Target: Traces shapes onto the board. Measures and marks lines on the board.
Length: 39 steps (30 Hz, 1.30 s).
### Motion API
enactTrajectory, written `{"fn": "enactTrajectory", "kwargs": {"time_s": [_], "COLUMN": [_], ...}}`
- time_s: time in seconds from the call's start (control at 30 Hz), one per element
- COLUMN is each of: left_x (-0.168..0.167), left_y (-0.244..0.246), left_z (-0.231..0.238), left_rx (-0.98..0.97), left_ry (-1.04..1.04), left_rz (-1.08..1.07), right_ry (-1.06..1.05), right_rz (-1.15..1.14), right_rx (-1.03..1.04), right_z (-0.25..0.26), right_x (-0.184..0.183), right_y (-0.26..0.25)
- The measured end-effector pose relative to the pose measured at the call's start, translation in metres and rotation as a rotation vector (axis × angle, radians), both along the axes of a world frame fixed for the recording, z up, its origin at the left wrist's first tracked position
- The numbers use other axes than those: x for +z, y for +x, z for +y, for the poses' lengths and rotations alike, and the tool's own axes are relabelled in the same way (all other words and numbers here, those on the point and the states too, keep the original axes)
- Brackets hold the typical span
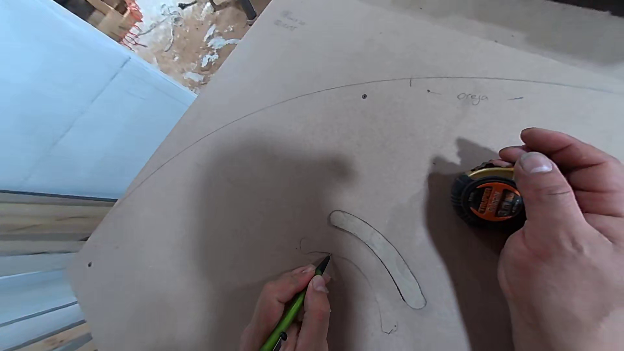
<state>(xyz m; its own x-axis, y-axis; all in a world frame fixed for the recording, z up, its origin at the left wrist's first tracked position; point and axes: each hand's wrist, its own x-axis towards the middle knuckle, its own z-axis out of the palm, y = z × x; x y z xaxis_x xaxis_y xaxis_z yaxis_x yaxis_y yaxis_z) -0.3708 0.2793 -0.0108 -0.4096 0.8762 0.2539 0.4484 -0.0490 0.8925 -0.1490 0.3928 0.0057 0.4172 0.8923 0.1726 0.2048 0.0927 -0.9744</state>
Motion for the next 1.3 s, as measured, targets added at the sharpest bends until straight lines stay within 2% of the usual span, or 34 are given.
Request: {"fn": "enactTrajectory", "kwargs": {"time_s": [1.17, 1.23, 1.3], "left_x": [0.004, 0.006, 0.007], "left_y": [-0.016, -0.018, -0.025], "left_z": [0.003, 0.003, 0.003], "left_rx": [-0.401, -0.438, -0.5], "left_ry": [-0.072, -0.086, -0.087], "left_rz": [-0.004, -0.043, -0.171], "right_ry": [-0.034, -0.032, -0.027], "right_rz": [0.032, 0.024, 0.025], "right_rx": [-0.018, -0.018, -0.014], "right_z": [0.0, 0.0, 0.0], "right_x": [0.003, 0.003, 0.003], "right_y": [-0.001, -0.001, 0.0]}}
